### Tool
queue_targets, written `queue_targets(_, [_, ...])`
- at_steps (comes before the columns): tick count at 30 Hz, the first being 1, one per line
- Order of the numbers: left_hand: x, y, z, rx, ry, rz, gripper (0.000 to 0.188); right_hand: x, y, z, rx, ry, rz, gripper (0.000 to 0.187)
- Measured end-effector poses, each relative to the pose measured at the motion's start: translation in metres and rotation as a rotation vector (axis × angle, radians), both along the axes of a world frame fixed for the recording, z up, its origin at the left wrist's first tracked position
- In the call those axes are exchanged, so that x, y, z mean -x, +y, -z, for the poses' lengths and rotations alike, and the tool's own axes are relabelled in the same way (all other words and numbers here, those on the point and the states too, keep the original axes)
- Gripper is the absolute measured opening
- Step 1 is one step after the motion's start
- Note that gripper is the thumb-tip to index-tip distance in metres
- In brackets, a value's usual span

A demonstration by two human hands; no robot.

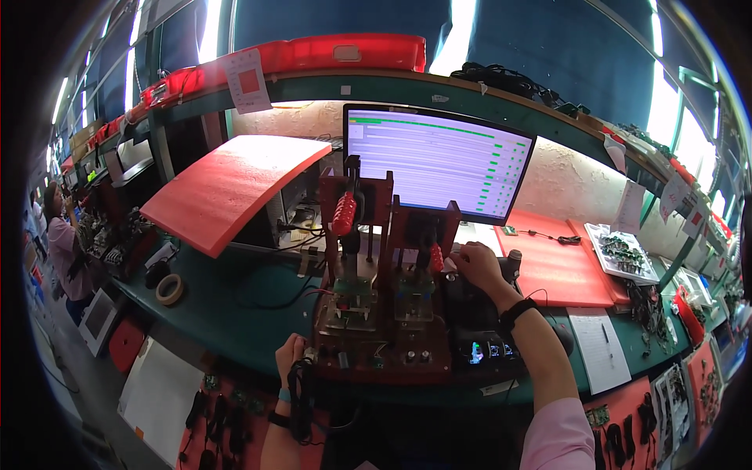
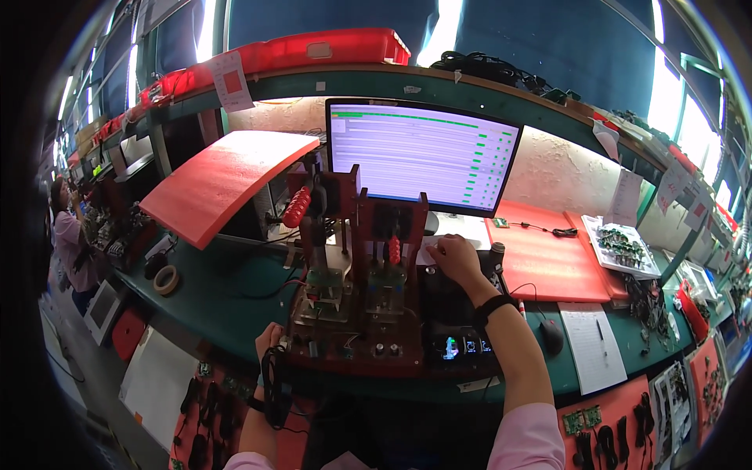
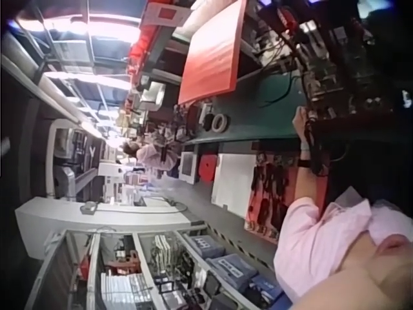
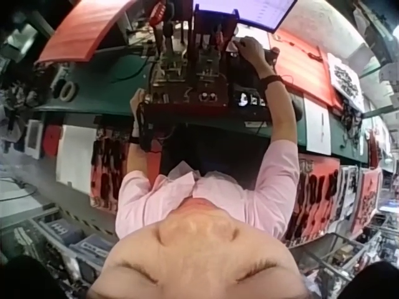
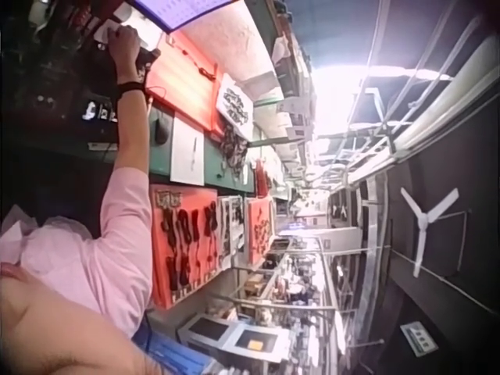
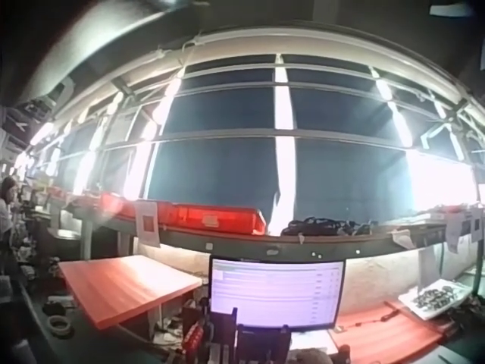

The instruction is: The person picks up a circuit board and cable, places the board into a testing fixture, and pulls a lever. They press buttons and move a joystick on a control panel while watching a monitor and clicking a mouse, then release the lever and place the board on a foam tray.

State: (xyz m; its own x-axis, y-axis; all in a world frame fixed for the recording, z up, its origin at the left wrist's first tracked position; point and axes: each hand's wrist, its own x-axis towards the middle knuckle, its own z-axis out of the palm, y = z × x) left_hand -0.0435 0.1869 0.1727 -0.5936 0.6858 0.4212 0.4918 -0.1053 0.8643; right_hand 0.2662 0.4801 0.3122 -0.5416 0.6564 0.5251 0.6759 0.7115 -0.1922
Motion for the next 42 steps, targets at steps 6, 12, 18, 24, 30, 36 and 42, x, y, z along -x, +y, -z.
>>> queue_targets(6, [-0.001, 0.0, -0.001, 0.02, -0.041, 0.002, 0.035, 0.001, -0.002, 0.0, -0.044, 0.028, -0.019, 0.037])
queue_targets(12, [-0.002, 0.0, -0.002, -0.026, -0.025, 0.008, 0.035, 0.001, -0.005, -0.001, -0.018, -0.046, 0.001, 0.036])
queue_targets(18, [-0.004, 0.001, -0.005, -0.031, -0.016, 0.003, 0.036, 0.0, -0.001, 0.001, -0.075, 0.045, -0.033, 0.036])
queue_targets(24, [-0.002, 0.0, -0.003, -0.035, -0.022, 0.012, 0.036, 0.0, -0.009, -0.005, 0.025, -0.057, -0.021, 0.037])
queue_targets(30, [0.001, 0.001, 0.001, -0.064, -0.012, 0.025, 0.036, 0.002, -0.005, -0.003, 0.027, -0.025, 0.004, 0.038])
queue_targets(36, [0.002, 0.004, 0.005, -0.068, 0.019, 0.05, 0.035, -0.004, 0.005, 0.005, 0.007, 0.046, -0.006, 0.039])
queue_targets(42, [0.015, 0.003, 0.02, -0.098, -0.001, 0.049, 0.032, -0.001, -0.007, -0.005, 0.074, -0.121, 0.017, 0.04])
